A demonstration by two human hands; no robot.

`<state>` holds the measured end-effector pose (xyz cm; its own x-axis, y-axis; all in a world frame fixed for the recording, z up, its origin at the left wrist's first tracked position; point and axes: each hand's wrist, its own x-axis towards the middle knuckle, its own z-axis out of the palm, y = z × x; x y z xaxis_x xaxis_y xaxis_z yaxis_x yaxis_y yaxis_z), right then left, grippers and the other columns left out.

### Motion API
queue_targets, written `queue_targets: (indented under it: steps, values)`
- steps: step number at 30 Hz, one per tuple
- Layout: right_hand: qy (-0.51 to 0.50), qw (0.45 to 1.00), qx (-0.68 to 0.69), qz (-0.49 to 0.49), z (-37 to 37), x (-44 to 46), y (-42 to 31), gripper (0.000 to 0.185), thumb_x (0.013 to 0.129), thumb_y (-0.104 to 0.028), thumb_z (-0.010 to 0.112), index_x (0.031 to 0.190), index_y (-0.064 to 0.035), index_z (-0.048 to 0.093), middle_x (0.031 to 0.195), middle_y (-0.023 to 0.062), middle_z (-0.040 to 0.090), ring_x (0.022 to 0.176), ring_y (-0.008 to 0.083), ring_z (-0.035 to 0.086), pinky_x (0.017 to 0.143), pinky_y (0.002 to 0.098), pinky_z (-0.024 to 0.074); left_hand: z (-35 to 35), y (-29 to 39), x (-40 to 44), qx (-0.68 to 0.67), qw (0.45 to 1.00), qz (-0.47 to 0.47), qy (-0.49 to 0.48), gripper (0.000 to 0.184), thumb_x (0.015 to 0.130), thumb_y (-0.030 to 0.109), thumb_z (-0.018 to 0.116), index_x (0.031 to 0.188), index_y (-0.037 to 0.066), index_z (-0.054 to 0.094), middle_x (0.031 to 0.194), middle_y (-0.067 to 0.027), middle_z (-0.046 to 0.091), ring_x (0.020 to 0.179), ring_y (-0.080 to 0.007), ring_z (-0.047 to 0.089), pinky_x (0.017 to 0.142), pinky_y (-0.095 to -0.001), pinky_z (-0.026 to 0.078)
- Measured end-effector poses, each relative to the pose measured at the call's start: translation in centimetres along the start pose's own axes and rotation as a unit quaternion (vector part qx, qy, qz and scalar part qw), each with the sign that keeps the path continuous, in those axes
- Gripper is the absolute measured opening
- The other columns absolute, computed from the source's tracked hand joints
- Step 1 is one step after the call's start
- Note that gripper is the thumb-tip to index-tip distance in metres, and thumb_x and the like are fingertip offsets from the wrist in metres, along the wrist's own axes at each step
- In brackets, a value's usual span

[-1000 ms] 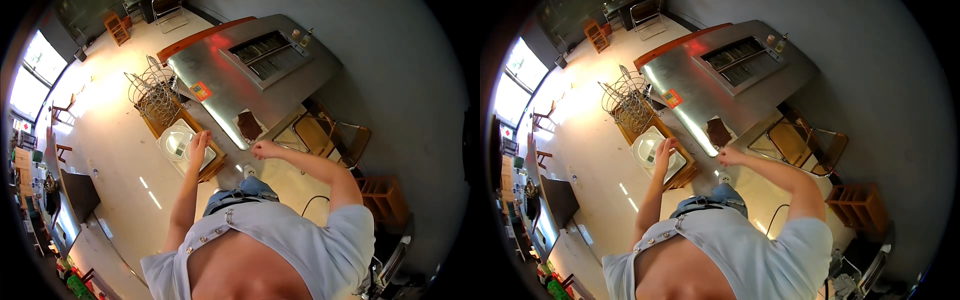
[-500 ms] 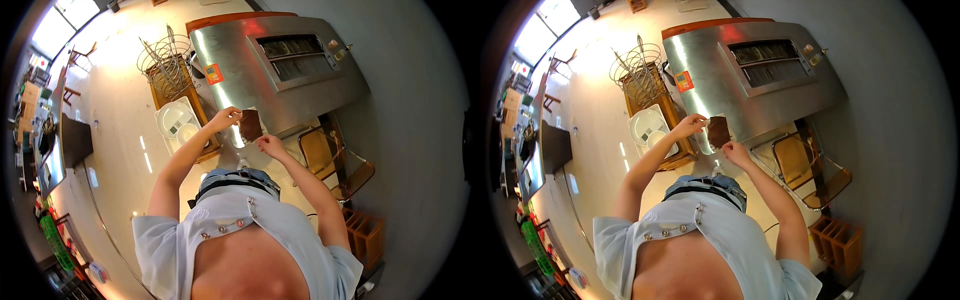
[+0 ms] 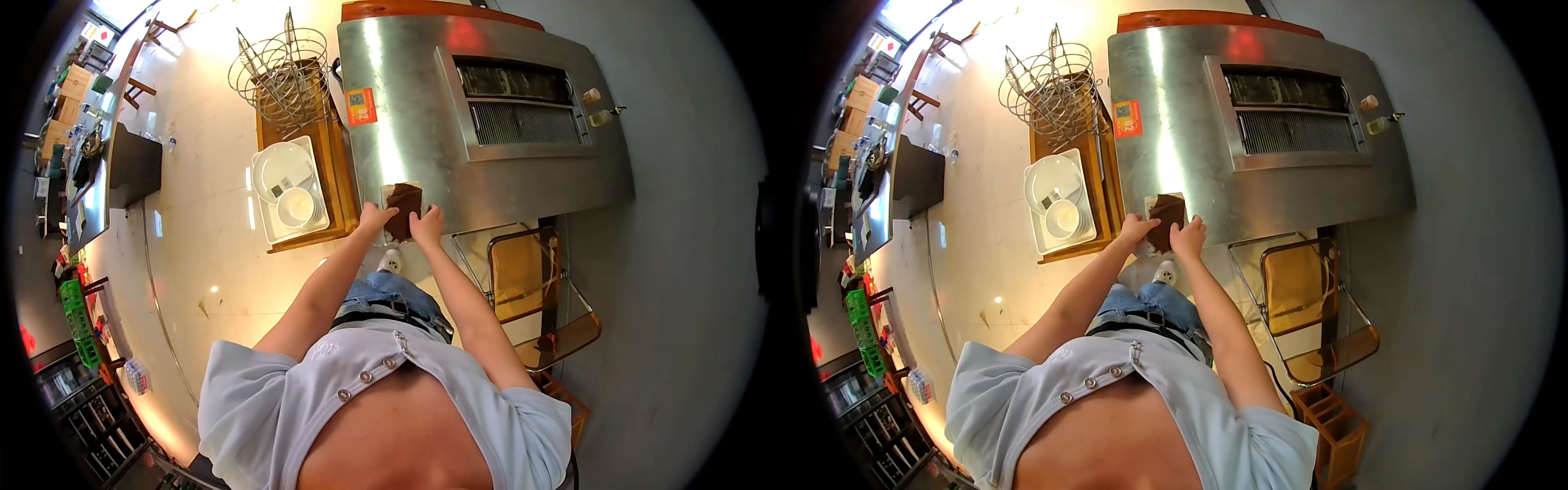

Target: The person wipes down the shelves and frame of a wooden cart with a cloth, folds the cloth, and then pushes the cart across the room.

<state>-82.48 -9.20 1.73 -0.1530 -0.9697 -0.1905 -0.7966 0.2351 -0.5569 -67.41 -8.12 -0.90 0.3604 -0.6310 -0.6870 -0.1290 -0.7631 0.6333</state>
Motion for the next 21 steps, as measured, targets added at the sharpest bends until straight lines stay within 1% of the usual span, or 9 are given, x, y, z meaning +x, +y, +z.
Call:
queue_targets:
  steps: [1,3,6,9,12,13,16,20,21]
  values:
    - [-0.003,1.000,-0.001,0.001,-0.7,0.2,-0.7,0.061,0.076,-0.031,0.063,0.123,0.0007,0.043,0.107,0.0209,0.058,0.098,0.0374,0.056,0.091,0.0427,0.0428,0.1,0.3,-0.1,0.001,1.000,-0.004,0.000,0.080,0.064,0.038,0.078,0.118,-0.010,0.044,0.113,-0.0251,0.057,0.099,-0.0293,0.060,0.079,-0.0341,0.050]
    - [-0.128,0.982,0.100,0.097,-2.0,0.6,-1.8,0.058,0.077,-0.032,0.062,0.122,0.0003,0.045,0.113,0.0223,0.055,0.106,0.0383,0.053,0.092,0.0429,0.0422,-0.1,1.2,-0.4,-0.063,0.987,0.031,-0.145,0.069,0.067,0.032,0.076,0.116,-0.007,0.047,0.107,-0.0209,0.058,0.095,-0.0256,0.060,0.076,-0.0334,0.051]
    - [-0.175,0.973,0.122,0.084,-2.3,1.3,-1.1,0.060,0.077,-0.032,0.064,0.125,-0.0015,0.045,0.120,0.0234,0.053,0.112,0.0371,0.051,0.092,0.0416,0.0423,0.0,3.6,-3.1,-0.161,0.974,0.026,-0.158,0.057,0.072,0.023,0.071,0.115,-0.004,0.045,0.104,-0.0155,0.057,0.094,-0.0228,0.059,0.076,-0.0334,0.051]
    - [-0.132,0.978,0.159,0.037,-3.0,1.9,-0.3,0.061,0.077,-0.034,0.063,0.127,-0.0037,0.045,0.123,0.0264,0.051,0.115,0.0353,0.050,0.094,0.0405,0.0413,-0.6,4.5,-4.9,-0.289,0.943,0.024,-0.166,0.042,0.079,0.009,0.062,0.115,0.002,0.043,0.106,-0.0122,0.054,0.091,-0.0193,0.058,0.073,-0.0320,0.052]
    - [-0.123,0.953,0.276,0.018,-4.1,1.6,-0.7,0.064,0.076,-0.037,0.066,0.128,-0.0040,0.045,0.125,0.0240,0.051,0.115,0.0305,0.051,0.094,0.0379,0.0408,-1.9,5.3,-6.3,-0.362,0.906,0.012,-0.218,0.041,0.083,0.007,0.055,0.121,0.008,0.041,0.112,-0.0106,0.052,0.100,-0.0209,0.055,0.080,-0.0348,0.051]
    - [-0.154,0.942,0.293,0.062,-4.0,1.9,-0.6,0.060,0.078,-0.036,0.067,0.125,-0.0031,0.049,0.118,0.0211,0.057,0.108,0.0256,0.056,0.089,0.0347,0.0436,-2.2,5.1,-6.1,-0.372,0.896,0.005,-0.243,0.037,0.089,0.012,0.053,0.124,0.014,0.041,0.116,-0.0090,0.051,0.102,-0.0215,0.054,0.084,-0.0367,0.050]
    - [-0.220,0.918,0.327,0.047,-5.2,1.6,-1.3,0.052,0.080,-0.034,0.066,0.120,-0.0031,0.053,0.107,0.0182,0.063,0.097,0.0230,0.062,0.082,0.0321,0.0468,-2.9,5.1,-6.6,-0.419,0.866,0.011,-0.272,0.035,0.093,0.020,0.052,0.126,0.014,0.041,0.118,-0.0079,0.051,0.103,-0.0211,0.055,0.084,-0.0374,0.050]
    - [-0.161,0.950,0.267,-0.002,-4.4,1.1,-2.2,0.047,0.080,-0.030,0.065,0.116,-0.0018,0.055,0.097,0.0159,0.066,0.087,0.0236,0.064,0.077,0.0327,0.0489,-2.8,3.9,-5.6,-0.326,0.920,0.027,-0.215,0.038,0.093,0.024,0.053,0.128,0.015,0.039,0.120,-0.0071,0.051,0.105,-0.0195,0.054,0.083,-0.0334,0.049]
    - [-0.167,0.961,0.222,-0.005,-5.2,0.8,-3.2,0.053,0.078,-0.029,0.065,0.121,-0.0015,0.050,0.107,0.0193,0.063,0.095,0.0285,0.063,0.083,0.0359,0.0480,-3.0,3.8,-5.6,-0.323,0.920,0.026,-0.218,0.038,0.093,0.024,0.053,0.128,0.015,0.039,0.120,-0.0071,0.051,0.105,-0.0195,0.054,0.083,-0.0334,0.049]
